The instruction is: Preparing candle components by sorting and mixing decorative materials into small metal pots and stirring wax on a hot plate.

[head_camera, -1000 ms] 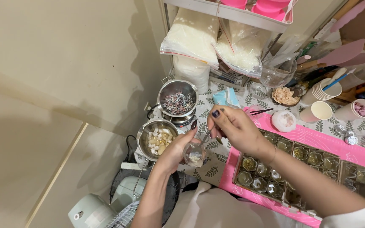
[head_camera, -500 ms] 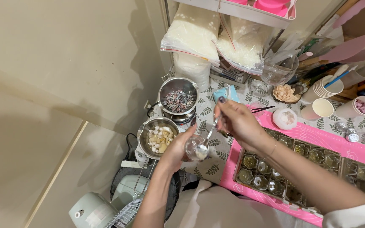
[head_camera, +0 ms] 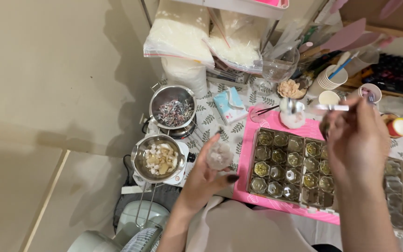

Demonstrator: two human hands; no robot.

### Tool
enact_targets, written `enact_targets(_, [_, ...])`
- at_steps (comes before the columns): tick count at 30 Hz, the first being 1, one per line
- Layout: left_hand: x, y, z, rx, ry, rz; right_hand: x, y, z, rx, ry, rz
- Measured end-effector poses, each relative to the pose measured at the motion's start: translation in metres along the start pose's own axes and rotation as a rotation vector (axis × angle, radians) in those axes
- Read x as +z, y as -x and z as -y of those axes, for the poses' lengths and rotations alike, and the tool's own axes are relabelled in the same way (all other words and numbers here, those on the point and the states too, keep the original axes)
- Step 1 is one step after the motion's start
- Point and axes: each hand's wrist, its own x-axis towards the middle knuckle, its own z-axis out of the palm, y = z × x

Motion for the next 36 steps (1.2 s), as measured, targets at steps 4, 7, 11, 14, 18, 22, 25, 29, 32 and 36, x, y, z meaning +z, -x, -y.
enact_targets(4, [0.006, -0.002, 0.001, -0.058, 0.01, -0.012, 0.006, 0.041, 0.003, -0.012, 0.131, 0.024])
enact_targets(7, [0.01, -0.006, 0.006, -0.005, -0.138, -0.073, 0.03, 0.064, 0.008, 0.027, 0.263, 0.038])
enact_targets(11, [0.021, -0.01, -0.001, 0.153, -0.433, -0.215, 0.05, 0.082, -0.004, 0.0, 0.459, 0.037])
enact_targets(14, [0.03, -0.011, -0.006, 0.158, -0.577, -0.318, 0.066, 0.094, -0.017, -0.037, 0.667, 0.113])
enact_targets(18, [0.037, -0.01, -0.013, 0.181, -0.712, -0.436, 0.081, 0.112, -0.029, -0.209, 0.953, 0.28])
enact_targets(22, [0.036, -0.007, -0.012, 0.137, -0.709, -0.466, 0.083, 0.124, -0.038, -0.365, 1.035, 0.316])
enact_targets(25, [0.034, -0.005, -0.012, 0.212, -0.81, -0.496, 0.079, 0.13, -0.047, -0.434, 0.992, 0.34])
enact_targets(29, [0.035, -0.004, -0.018, 0.194, -0.838, -0.504, 0.075, 0.133, -0.058, -0.457, 0.882, 0.349])
enact_targets(32, [0.033, -0.004, -0.021, 0.222, -0.874, -0.543, 0.074, 0.133, -0.064, -0.463, 0.846, 0.359])
enact_targets(36, [0.033, -0.004, -0.026, 0.227, -0.906, -0.604, 0.07, 0.134, -0.076, -0.444, 0.851, 0.353])
